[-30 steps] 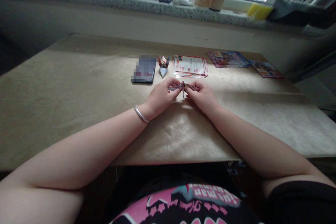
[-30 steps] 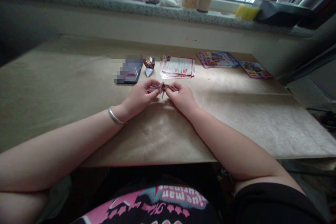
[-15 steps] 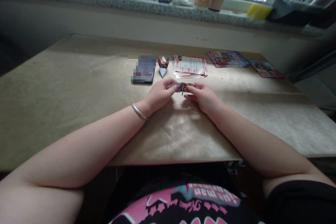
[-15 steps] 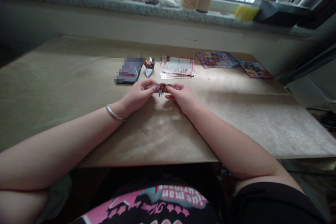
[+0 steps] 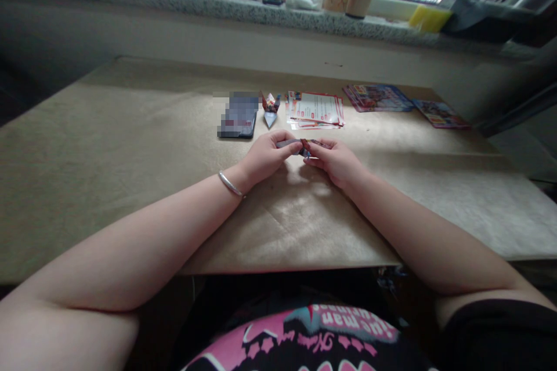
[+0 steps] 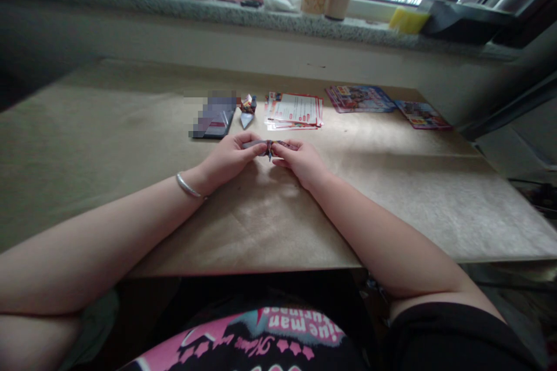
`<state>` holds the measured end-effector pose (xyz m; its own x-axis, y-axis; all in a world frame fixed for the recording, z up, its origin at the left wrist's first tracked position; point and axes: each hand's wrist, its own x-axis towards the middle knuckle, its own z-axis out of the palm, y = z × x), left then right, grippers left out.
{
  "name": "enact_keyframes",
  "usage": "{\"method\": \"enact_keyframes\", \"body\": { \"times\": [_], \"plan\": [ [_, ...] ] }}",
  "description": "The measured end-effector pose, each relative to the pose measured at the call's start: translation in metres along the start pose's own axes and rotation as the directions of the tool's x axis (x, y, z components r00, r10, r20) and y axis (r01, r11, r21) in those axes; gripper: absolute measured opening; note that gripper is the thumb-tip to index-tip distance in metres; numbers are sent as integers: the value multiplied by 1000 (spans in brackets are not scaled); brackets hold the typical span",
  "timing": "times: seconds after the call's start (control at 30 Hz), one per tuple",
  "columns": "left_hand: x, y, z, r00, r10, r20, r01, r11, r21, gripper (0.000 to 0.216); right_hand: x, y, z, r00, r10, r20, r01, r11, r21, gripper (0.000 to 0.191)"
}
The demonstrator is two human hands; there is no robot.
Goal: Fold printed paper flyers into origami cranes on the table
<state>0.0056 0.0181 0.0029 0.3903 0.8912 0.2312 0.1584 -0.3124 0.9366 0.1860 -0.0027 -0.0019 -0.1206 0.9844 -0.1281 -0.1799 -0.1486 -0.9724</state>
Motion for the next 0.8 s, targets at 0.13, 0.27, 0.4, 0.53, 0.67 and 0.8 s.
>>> {"method": "enact_keyframes", "body": {
  "times": [0.13, 0.27, 0.4, 0.53, 0.67, 0.8],
  "plan": [
    [1, 1, -1, 999, -37, 7, 37, 992, -123, 46, -1, -2, 1, 1000, 16, 8, -16, 998, 63, 39],
    [2, 2, -1, 999, -49, 14, 51, 973, -224, 44, -1, -3, 1, 1000, 11, -23, -9, 998, 67, 31],
    [3, 5, -1, 998, -56, 28, 61, 959, -278, 41, 1, -3, 1, 998, 39, -47, -35, 996, 80, 24],
    [2, 7, -2, 997, -71, 41, 81, 945, -318, 42, 1, -4, 1, 998, 63, -14, -61, 991, 116, 20],
    [3, 4, -2, 994, -100, 35, 106, 940, -325, 43, 2, -4, 1, 997, 69, 26, -73, 986, 148, 13],
    [4, 0, -3, 994, -102, 35, 108, 930, -352, 43, 3, -3, 1, 996, 90, 19, -92, 979, 181, 7]
  ]
}}
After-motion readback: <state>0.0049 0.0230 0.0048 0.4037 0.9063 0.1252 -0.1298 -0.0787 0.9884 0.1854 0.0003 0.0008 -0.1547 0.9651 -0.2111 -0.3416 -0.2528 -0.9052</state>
